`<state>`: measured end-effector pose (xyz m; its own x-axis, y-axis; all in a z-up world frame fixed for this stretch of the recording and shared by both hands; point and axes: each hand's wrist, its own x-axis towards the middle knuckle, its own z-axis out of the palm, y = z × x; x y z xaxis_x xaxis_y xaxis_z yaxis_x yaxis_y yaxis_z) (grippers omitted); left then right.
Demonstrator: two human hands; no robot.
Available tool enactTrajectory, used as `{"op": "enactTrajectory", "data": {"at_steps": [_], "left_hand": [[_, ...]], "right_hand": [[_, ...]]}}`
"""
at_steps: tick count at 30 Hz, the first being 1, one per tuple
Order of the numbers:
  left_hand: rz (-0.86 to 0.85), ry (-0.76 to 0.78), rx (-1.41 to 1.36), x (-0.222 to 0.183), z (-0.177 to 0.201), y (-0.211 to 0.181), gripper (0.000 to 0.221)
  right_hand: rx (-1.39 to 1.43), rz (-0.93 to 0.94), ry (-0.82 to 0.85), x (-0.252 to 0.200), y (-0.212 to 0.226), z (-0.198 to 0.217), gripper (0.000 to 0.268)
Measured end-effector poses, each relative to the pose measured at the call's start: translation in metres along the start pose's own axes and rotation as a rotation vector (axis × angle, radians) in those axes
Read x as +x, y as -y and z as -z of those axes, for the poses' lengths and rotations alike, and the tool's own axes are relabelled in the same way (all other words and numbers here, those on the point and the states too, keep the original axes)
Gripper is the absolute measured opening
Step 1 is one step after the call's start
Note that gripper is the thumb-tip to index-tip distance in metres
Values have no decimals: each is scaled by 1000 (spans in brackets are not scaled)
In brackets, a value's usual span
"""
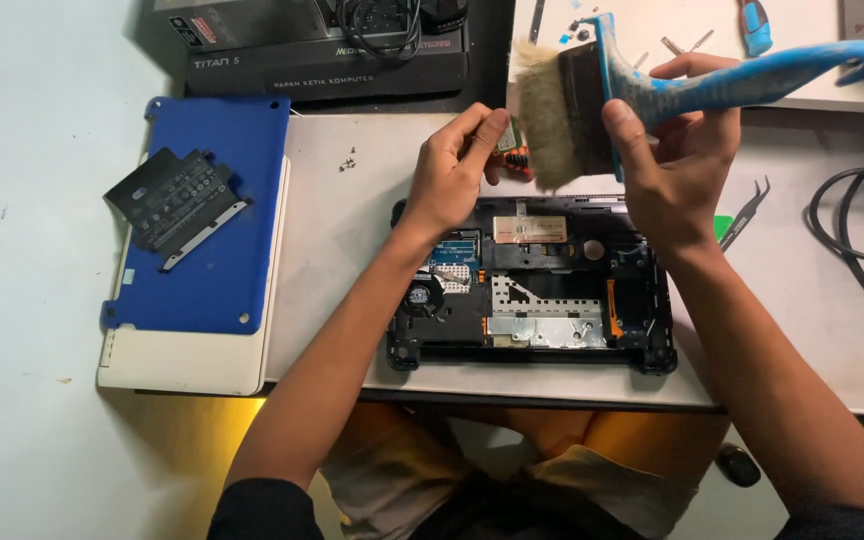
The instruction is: A person is performing maintenance on a laptop, including unscrewing the bottom panel, cleaning internal components with a brush, and adjusting internal parts.
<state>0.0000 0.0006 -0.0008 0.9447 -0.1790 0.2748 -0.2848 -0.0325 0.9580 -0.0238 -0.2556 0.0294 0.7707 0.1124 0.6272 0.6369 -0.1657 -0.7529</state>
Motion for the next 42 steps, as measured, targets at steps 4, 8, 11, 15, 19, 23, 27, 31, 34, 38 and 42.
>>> {"op": "enactTrajectory", "data": {"at_steps": [4,8,11,15,19,23,27,31,34,38,42], "left_hand": [[-10,10,-81,3,1,10,29],[36,-42,-30,1,0,3,41],[24,-41,-18,4,1,13,37],[99,-65,16,4,0,8,43],[74,-48,-10,2,1,7,40],[12,-44,12,3,0,12,39],[44,-66,-4,2,-1,5,39],[-22,-53,43,2,0,10,37],[43,-60,18,1,-1,5,35],[103,-92,-20,3,3,12,32],[58,-53,-183,6,7,25,30]], "right_hand": [[117,-37,17,-1,5,-4,42],[-29,12,6,-1,4,-4,47],[14,-2,5,-2,7,-5,45],[-56,39,6,-2,7,-10,46],[-36,25,-15,-2,3,-5,45],[-7,37,11,-1,4,-7,45],[11,-8,-26,-3,-1,-1,44],[70,-5,6,0,5,-5,43],[-106,90,43,-1,3,-6,48],[-3,45,38,-2,10,-9,47],[-110,74,69,-3,5,-14,49]]}}
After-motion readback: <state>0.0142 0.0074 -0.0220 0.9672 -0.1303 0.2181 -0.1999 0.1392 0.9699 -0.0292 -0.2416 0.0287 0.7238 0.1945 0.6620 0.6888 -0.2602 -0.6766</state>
